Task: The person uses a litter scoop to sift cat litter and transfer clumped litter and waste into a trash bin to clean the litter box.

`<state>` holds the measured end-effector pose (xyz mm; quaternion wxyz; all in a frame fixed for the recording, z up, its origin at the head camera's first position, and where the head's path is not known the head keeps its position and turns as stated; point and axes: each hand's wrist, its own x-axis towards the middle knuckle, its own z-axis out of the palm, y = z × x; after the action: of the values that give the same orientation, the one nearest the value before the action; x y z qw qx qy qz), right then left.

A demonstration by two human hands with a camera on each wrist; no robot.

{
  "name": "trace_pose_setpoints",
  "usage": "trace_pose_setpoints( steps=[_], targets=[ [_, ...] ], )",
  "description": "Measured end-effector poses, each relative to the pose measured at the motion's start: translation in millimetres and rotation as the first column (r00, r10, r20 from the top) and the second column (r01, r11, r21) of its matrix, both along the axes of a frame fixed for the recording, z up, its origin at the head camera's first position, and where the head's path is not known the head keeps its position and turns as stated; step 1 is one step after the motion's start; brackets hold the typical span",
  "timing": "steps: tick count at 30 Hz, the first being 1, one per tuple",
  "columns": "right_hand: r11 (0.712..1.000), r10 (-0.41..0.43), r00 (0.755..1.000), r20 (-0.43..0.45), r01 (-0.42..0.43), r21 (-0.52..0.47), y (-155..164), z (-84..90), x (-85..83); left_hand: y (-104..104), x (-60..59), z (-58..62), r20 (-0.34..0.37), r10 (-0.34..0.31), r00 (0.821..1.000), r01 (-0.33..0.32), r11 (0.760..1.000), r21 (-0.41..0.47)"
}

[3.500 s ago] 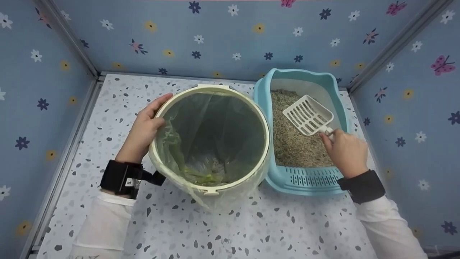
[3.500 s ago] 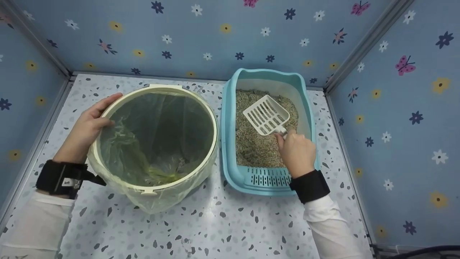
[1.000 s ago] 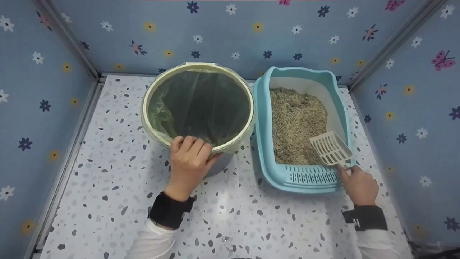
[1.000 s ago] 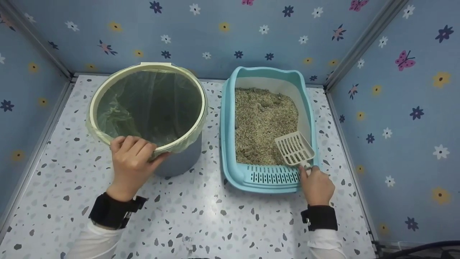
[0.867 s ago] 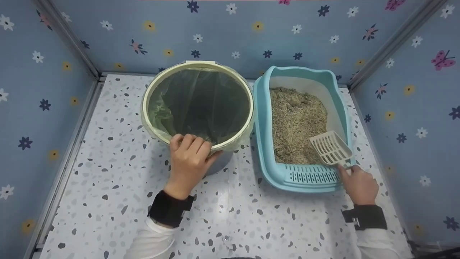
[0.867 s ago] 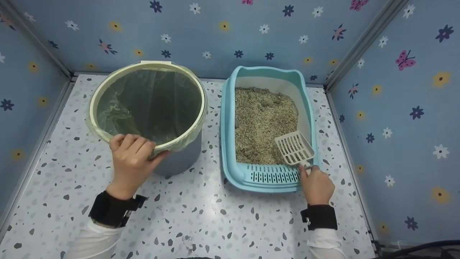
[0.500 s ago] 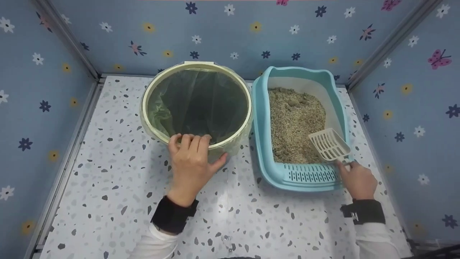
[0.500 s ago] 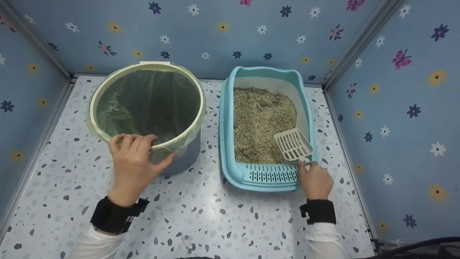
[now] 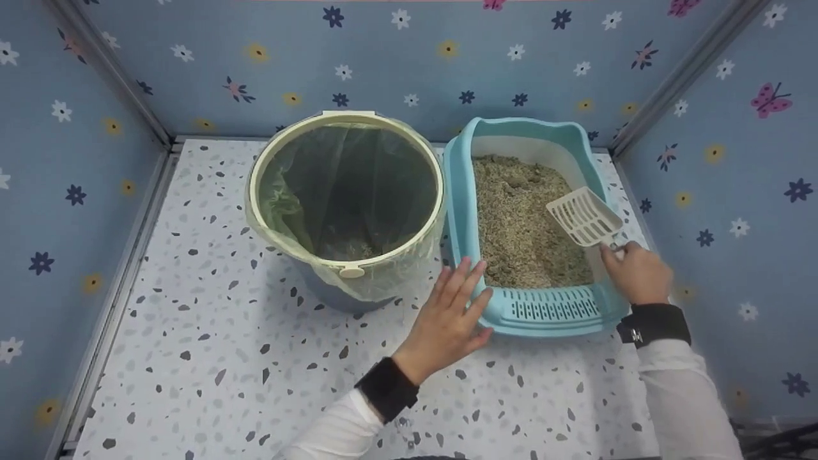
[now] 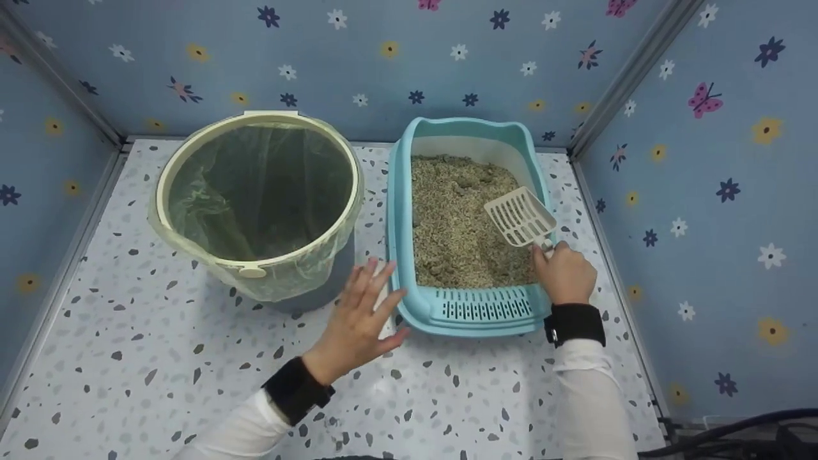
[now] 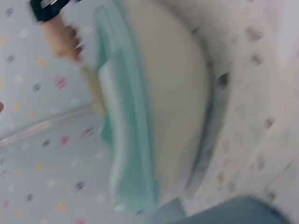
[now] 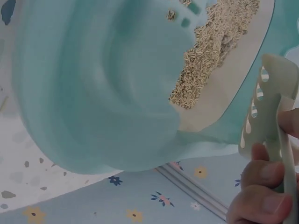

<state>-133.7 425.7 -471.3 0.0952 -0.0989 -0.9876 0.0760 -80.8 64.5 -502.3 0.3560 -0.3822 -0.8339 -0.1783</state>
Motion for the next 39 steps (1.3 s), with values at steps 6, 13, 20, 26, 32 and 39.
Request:
trace_pose_setpoints(
  steps=[6, 13, 20, 26, 32, 39],
  targets=[
    [0.996, 0.056, 0.998, -0.028, -0.054, 0.072, 13, -9.6, -25.5, 31, -13.8, -34.9, 0.202, -0.06, 0.978, 0.096, 0.981, -0.171],
    [0.989, 0.09, 0.995, -0.032, -0.085, 0.125, 27, -19.5, -42.7, 62, -17.9, -38.8, 0.288, -0.079, 0.954, 0.185, 0.913, -0.363],
    [0.987, 0.087, 0.996, 0.032, -0.09, 0.134, 32, -28.6, -48.4, 88, -19.5, -45.0, 0.362, -0.024, 0.932, 0.196, 0.874, -0.445],
    [0.983, 0.111, 0.99, 0.083, -0.122, 0.138, 30, -24.9, -52.6, 94, -23.0, -58.5, 0.317, 0.056, 0.947, 0.118, 0.855, -0.505],
    [0.974, 0.185, 0.976, 0.116, -0.197, 0.11, 28, -22.8, -55.7, 91, -27.1, -68.3, 0.127, 0.05, 0.991, 0.015, 0.885, -0.465],
    [0.975, 0.218, 0.97, 0.107, -0.221, 0.018, 28, -28.2, -52.7, 89, -30.9, -74.6, 0.038, 0.006, 0.999, 0.011, 0.908, -0.418]
  ],
)
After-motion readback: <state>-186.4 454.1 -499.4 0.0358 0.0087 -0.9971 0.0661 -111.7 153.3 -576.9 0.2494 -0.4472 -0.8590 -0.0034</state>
